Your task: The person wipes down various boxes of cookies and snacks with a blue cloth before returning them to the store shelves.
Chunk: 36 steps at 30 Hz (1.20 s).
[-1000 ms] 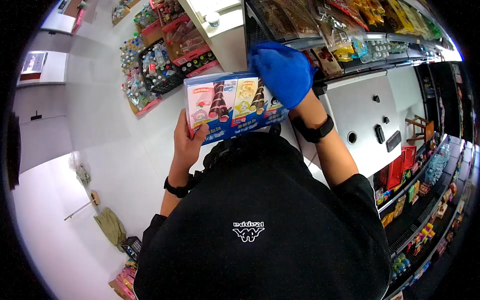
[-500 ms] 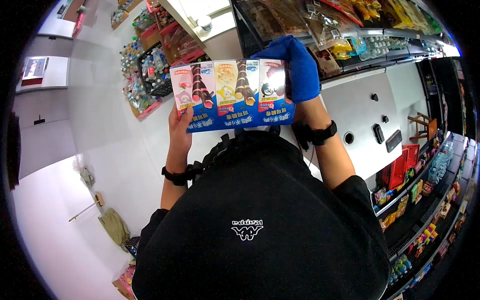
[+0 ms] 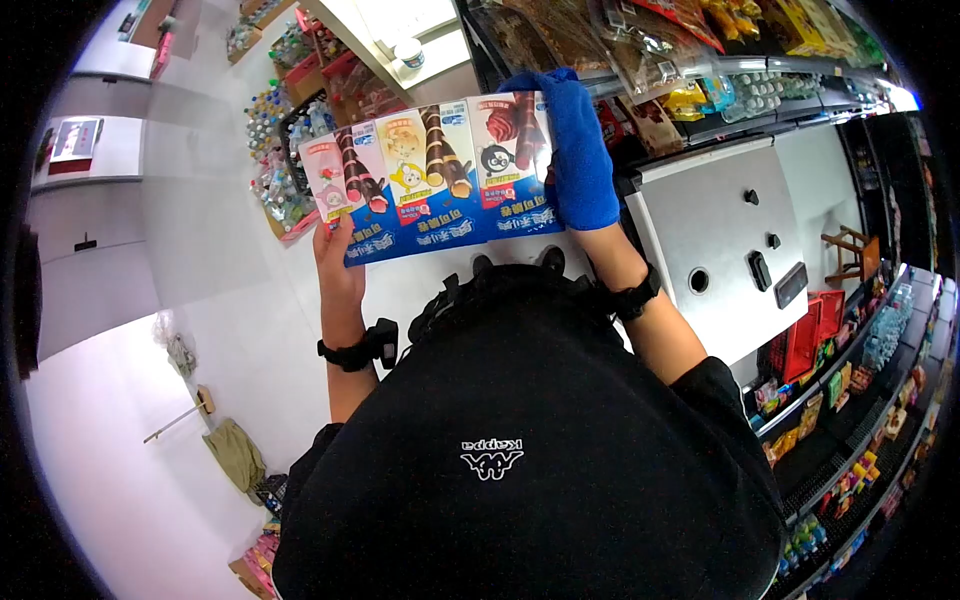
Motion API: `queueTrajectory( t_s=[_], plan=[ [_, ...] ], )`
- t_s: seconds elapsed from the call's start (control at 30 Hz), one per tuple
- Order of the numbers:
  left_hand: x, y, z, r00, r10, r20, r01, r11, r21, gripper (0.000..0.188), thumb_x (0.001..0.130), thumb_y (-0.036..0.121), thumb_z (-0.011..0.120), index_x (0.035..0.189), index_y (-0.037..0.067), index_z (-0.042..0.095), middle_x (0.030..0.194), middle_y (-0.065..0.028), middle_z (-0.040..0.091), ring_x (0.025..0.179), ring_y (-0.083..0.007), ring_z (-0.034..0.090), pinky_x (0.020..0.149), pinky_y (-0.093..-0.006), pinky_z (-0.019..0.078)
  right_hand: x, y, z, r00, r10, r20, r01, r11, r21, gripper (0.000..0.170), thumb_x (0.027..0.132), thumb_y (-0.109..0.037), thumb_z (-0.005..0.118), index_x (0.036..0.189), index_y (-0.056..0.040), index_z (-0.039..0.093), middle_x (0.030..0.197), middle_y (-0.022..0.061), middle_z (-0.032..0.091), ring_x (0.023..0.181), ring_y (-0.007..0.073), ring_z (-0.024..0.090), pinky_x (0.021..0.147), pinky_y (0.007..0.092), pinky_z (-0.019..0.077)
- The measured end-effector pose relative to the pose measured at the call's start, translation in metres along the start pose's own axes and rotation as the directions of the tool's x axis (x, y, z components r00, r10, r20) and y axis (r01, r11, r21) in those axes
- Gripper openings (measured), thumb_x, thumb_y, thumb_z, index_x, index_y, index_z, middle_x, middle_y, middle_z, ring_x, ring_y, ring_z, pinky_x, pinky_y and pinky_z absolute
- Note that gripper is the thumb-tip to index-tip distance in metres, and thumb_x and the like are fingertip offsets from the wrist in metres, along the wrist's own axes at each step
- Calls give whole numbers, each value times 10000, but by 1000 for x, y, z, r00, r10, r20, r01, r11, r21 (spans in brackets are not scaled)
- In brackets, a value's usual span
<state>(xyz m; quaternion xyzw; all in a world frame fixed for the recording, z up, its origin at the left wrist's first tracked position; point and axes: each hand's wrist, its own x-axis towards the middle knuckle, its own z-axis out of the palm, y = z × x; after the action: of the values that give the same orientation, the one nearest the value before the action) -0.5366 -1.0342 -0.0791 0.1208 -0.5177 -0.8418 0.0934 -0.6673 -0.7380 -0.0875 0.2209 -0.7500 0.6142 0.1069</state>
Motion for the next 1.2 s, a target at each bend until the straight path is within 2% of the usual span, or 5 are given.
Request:
queueTrajectory(
  t_s=[0.4, 0.5, 0.97, 1.03, 1.2],
  plan=[
    [-3, 28, -17, 985, 159, 60, -149, 979, -138, 409, 1032, 234, 512, 1389, 48, 442, 1232, -106, 617, 1023, -223, 660, 694, -418, 575, 9, -27, -43, 978, 100, 184, -185, 825, 534, 512, 942, -207, 612, 1378, 44, 519, 1381, 198, 569, 1256, 287, 575, 1062, 372, 450],
    [-5, 22, -9, 988, 144, -50, -146, 988, -40, 386, 1014, 161, 541, 1349, -14, 465, 1221, -107, 627, 1060, -193, 652, 920, -337, 534, 31, -83, -17, 941, 9, 338, 223, 735, -640, 701, 815, -208, 738, 1414, 30, 463, 1361, 215, 563, 1206, 353, 593, 1049, 382, 456],
    [-19, 13, 5, 977, 184, -111, -196, 975, -105, 312, 1022, 166, 532, 1280, -2, 486, 1119, -132, 657, 897, -214, 689, 618, -380, 590, 4, -37, 24, 999, 12, 37, -4, 974, -225, 441, 1034, -196, 470, 1421, 14, 461, 1394, 193, 554, 1242, 307, 561, 1064, 379, 430],
    [-25, 8, 13, 982, 173, -73, -183, 970, -159, 367, 1027, 173, 531, 1347, 10, 451, 1206, -126, 623, 1016, -216, 664, 763, -395, 588, 15, -61, 42, 882, 468, -44, -392, 783, 483, 434, 1066, -261, 460, 1413, -1, 479, 1370, 134, 585, 1193, 230, 592, 1045, 342, 447],
    [-22, 5, 13, 993, 108, 48, -86, 937, -338, 688, 1040, 518, 388, 1532, 46, 293, 1492, -148, 459, 1309, -268, 518, 1114, -438, 400, 55, -63, 13, 997, 45, -61, -48, 998, -48, 391, 1068, -272, 415, 1316, 5, 534, 1285, 109, 623, 1131, 185, 604, 994, 321, 468]
  ],
)
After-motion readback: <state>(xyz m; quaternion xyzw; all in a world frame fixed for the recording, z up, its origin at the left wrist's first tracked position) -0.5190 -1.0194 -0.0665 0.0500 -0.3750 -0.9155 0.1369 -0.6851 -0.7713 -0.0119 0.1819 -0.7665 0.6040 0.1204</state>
